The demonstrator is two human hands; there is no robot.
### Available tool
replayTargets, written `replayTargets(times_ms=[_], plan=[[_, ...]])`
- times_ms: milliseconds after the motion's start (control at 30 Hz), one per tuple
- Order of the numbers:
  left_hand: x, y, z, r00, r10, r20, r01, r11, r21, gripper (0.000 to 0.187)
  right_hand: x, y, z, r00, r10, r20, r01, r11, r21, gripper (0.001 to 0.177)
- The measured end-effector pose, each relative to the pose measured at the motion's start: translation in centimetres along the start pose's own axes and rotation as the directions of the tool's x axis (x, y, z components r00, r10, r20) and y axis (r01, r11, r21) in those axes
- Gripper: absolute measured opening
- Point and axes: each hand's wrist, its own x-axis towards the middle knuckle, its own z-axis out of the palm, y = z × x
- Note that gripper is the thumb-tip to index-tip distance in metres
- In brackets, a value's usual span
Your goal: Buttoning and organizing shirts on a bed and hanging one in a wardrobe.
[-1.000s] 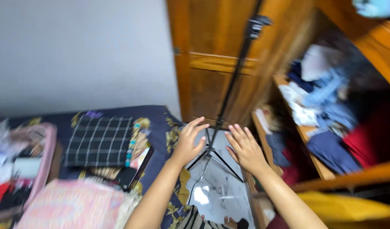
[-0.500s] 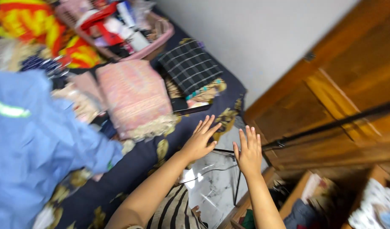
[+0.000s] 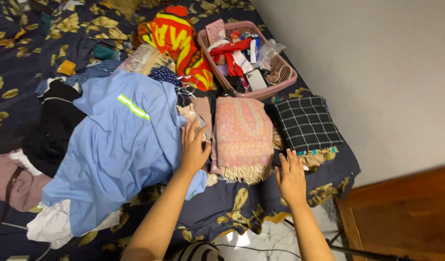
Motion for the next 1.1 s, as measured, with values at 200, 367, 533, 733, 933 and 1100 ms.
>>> replayTargets(times_ms=[200,367,533,733,933,1100], plan=[[2.1,-8.5,-0.4,0.972,-0.229,0.050,0.214,0.954,0.212,0.073,8.1,-4.8,4.2,0.996,-0.083,-0.040,0.088,0.988,0.126,0.045],[1.9,-7.5,-1.5,0.971,-0.236,0.038,0.225,0.956,0.189,0.071,14.5,-12.3,7.4,0.984,-0.180,0.017,0.169,0.949,0.268,0.049],[2.0,-6.8,-2.6,0.965,-0.262,0.033,0.257,0.961,0.100,0.073,19.1,-16.0,10.7,0.943,-0.324,0.075,0.288,0.909,0.302,0.051],[1.7,-6.8,-2.4,0.966,-0.260,-0.008,0.259,0.963,0.078,0.072,19.9,-14.9,13.5,0.910,-0.378,0.173,0.340,0.916,0.212,0.049],[0.6,-6.9,-1.6,0.940,-0.322,-0.110,0.323,0.946,-0.010,0.069,19.2,-14.5,14.2,0.890,-0.431,0.149,0.405,0.897,0.175,0.045],[0.2,-6.3,-1.3,0.883,-0.443,-0.154,0.439,0.897,-0.060,0.070,19.4,-14.5,14.6,0.896,-0.421,0.139,0.386,0.896,0.220,0.040]])
